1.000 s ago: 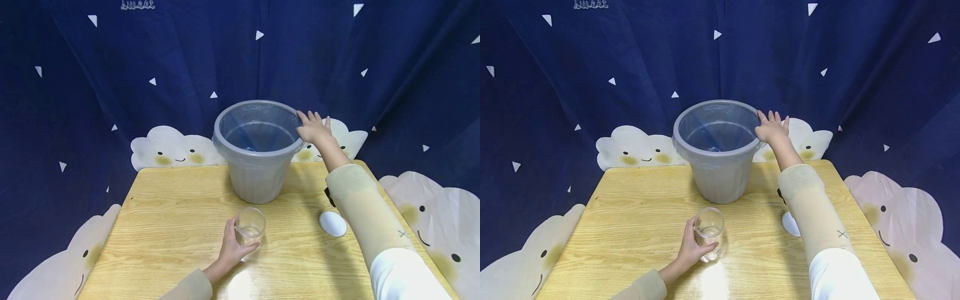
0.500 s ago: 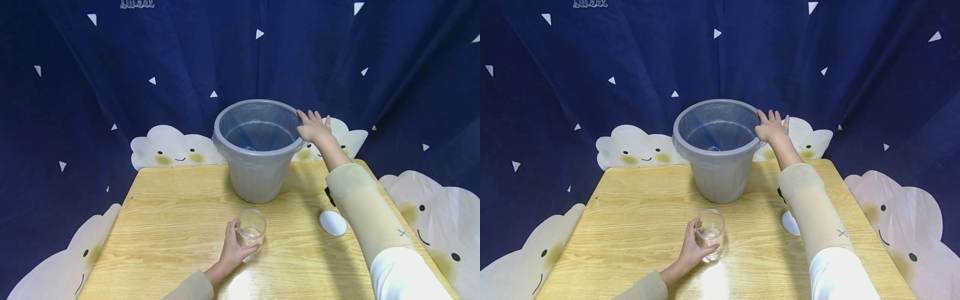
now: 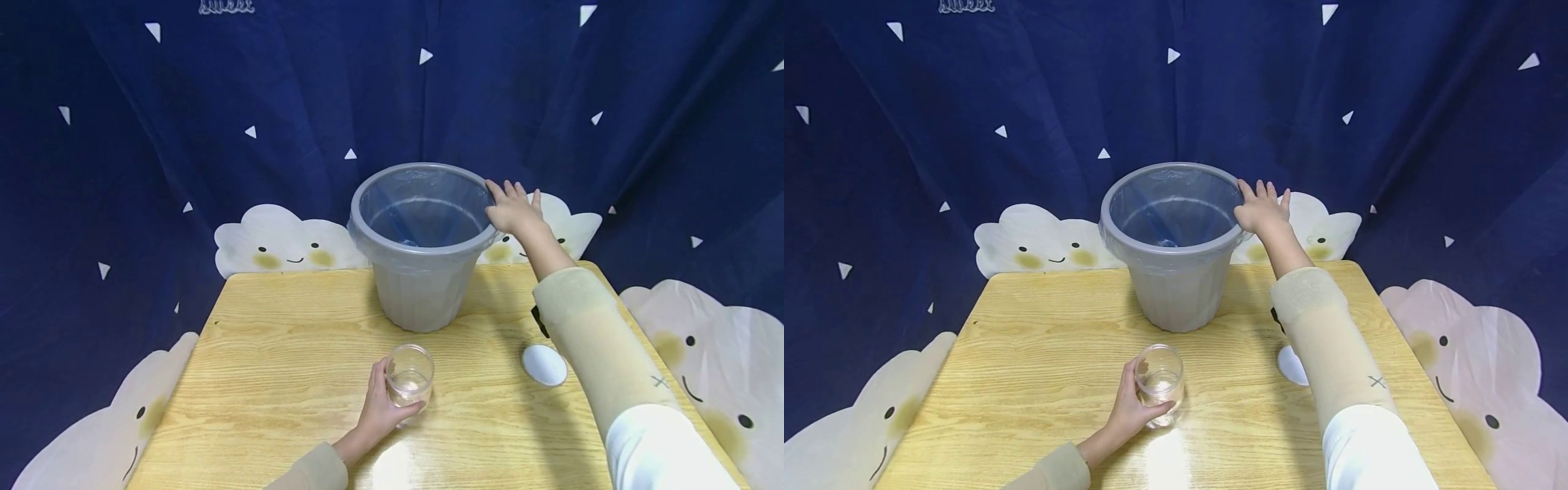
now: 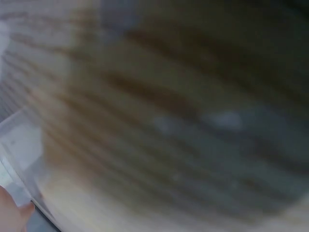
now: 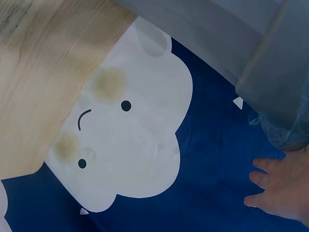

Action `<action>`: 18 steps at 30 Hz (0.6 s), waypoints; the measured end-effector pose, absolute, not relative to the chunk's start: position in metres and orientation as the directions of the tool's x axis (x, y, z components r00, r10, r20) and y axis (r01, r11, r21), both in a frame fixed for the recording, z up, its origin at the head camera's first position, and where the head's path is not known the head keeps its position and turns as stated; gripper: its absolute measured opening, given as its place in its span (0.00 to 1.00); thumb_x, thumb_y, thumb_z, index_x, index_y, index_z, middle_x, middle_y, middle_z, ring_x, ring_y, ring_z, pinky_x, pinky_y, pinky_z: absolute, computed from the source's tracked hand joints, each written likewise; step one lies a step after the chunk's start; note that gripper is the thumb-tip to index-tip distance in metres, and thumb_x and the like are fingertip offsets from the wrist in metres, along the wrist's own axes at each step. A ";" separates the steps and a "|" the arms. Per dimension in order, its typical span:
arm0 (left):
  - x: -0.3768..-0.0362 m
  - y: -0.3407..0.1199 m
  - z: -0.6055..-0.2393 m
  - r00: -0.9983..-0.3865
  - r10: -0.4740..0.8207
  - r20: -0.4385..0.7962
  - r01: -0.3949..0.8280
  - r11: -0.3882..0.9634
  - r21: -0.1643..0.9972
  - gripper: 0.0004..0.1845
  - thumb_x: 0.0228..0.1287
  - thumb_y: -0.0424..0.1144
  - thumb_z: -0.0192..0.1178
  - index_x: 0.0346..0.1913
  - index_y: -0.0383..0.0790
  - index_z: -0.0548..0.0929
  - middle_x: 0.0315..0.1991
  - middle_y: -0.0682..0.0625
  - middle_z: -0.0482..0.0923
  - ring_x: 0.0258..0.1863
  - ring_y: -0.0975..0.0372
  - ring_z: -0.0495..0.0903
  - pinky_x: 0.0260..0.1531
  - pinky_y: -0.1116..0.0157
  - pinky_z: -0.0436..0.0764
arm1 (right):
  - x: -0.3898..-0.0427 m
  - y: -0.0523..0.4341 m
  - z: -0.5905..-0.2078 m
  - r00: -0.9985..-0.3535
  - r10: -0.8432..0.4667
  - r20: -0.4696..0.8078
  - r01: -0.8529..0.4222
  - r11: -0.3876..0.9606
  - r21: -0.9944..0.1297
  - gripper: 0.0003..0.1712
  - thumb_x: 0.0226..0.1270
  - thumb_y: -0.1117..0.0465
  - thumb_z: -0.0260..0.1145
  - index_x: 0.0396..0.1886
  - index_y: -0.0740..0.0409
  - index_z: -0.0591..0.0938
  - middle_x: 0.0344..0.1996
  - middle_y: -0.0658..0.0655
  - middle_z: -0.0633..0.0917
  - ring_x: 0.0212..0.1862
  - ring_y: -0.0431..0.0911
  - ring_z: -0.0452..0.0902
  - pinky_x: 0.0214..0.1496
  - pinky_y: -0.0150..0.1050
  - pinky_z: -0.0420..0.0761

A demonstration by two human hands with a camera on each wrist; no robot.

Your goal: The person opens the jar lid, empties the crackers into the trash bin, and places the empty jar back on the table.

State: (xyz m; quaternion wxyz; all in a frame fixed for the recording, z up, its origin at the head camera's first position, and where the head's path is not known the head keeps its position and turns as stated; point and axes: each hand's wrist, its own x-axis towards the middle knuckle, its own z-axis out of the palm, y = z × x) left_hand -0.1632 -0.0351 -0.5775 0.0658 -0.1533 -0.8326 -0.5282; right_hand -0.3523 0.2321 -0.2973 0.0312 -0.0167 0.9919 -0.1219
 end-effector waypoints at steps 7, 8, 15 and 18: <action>-0.164 -0.036 -0.579 -0.941 0.203 0.272 0.330 0.369 0.869 0.52 0.37 0.50 0.74 0.63 0.36 0.55 0.54 0.39 0.61 0.54 0.47 0.66 0.53 0.49 0.71 | -0.352 0.234 -0.297 -0.997 -0.042 -0.057 -0.027 0.968 -0.249 0.35 0.67 0.56 0.38 0.73 0.54 0.42 0.70 0.69 0.42 0.70 0.62 0.29 0.64 0.62 0.24; -0.164 -0.036 -0.579 -0.941 0.203 0.272 0.330 0.365 0.870 0.52 0.37 0.50 0.74 0.63 0.36 0.55 0.54 0.39 0.61 0.54 0.47 0.66 0.53 0.49 0.71 | -0.352 0.233 -0.297 -0.997 -0.043 -0.058 -0.027 0.967 -0.252 0.35 0.67 0.56 0.38 0.73 0.54 0.42 0.70 0.69 0.42 0.70 0.62 0.29 0.64 0.62 0.24; -0.162 -0.037 -0.577 -0.951 0.199 0.237 0.298 0.378 0.877 0.53 0.37 0.50 0.75 0.64 0.37 0.55 0.54 0.40 0.61 0.55 0.49 0.66 0.54 0.50 0.71 | -0.351 0.232 -0.298 -0.998 -0.041 -0.052 -0.026 0.966 -0.258 0.35 0.68 0.56 0.39 0.73 0.54 0.42 0.70 0.69 0.42 0.70 0.63 0.30 0.64 0.63 0.25; -0.162 -0.038 -0.577 -0.953 0.207 0.223 0.290 0.400 0.869 0.53 0.37 0.51 0.74 0.64 0.38 0.54 0.55 0.41 0.61 0.56 0.49 0.65 0.55 0.50 0.70 | -0.352 0.232 -0.297 -0.998 -0.041 -0.047 -0.028 0.966 -0.257 0.35 0.67 0.56 0.39 0.73 0.54 0.43 0.70 0.69 0.43 0.70 0.63 0.30 0.64 0.63 0.25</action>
